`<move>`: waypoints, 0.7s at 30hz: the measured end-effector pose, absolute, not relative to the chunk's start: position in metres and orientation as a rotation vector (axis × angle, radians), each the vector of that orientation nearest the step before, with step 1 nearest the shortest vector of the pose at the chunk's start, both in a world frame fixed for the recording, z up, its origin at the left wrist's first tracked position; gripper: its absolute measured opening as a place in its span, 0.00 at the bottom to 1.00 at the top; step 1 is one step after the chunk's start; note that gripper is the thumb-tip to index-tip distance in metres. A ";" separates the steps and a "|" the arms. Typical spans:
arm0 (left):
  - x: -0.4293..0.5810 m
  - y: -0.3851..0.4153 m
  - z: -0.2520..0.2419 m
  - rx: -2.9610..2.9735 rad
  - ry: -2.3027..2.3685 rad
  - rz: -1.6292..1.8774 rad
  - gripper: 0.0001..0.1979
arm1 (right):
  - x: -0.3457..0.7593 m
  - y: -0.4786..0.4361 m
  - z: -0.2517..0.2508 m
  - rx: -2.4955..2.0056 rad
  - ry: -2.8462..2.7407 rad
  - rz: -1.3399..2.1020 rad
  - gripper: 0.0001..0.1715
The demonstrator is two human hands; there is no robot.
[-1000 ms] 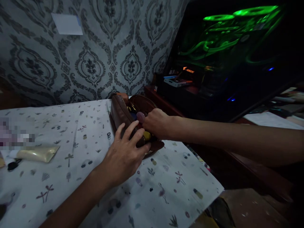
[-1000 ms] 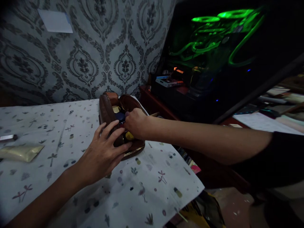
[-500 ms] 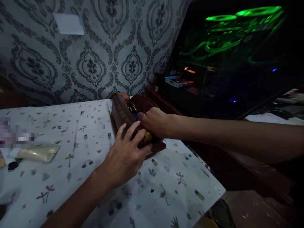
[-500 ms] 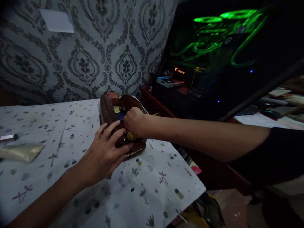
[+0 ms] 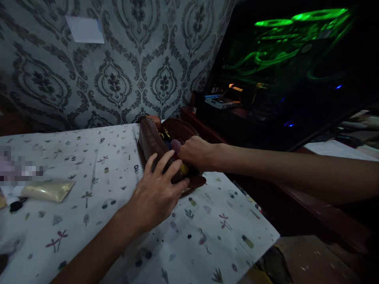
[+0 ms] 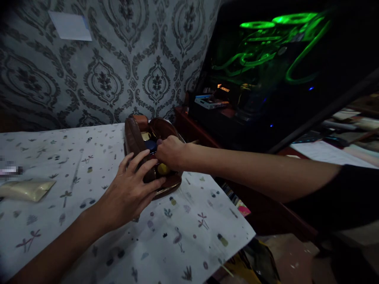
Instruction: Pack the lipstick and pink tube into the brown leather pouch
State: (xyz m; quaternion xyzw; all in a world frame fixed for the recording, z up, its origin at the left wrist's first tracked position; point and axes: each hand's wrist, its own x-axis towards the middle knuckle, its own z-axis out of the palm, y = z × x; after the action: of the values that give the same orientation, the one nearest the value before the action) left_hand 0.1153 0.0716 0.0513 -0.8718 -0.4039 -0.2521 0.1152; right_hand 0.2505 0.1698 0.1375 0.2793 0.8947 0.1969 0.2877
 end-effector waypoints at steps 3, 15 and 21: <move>0.115 0.071 0.052 -2.560 -1.185 -0.742 0.14 | 0.249 0.168 0.141 0.747 2.318 0.496 0.25; 0.115 0.071 0.055 -2.555 -1.174 -0.722 0.13 | 0.252 0.169 0.142 0.722 2.355 0.500 0.23; 0.115 0.071 0.055 -2.572 -1.180 -0.734 0.14 | 0.256 0.169 0.148 0.670 2.408 0.514 0.18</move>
State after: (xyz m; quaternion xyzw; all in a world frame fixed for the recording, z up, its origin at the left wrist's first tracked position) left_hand 0.1147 0.0705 0.0551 -0.8745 -0.4014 -0.2496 0.1090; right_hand 0.2563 0.1693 0.1482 0.2513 0.9030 0.1927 0.2904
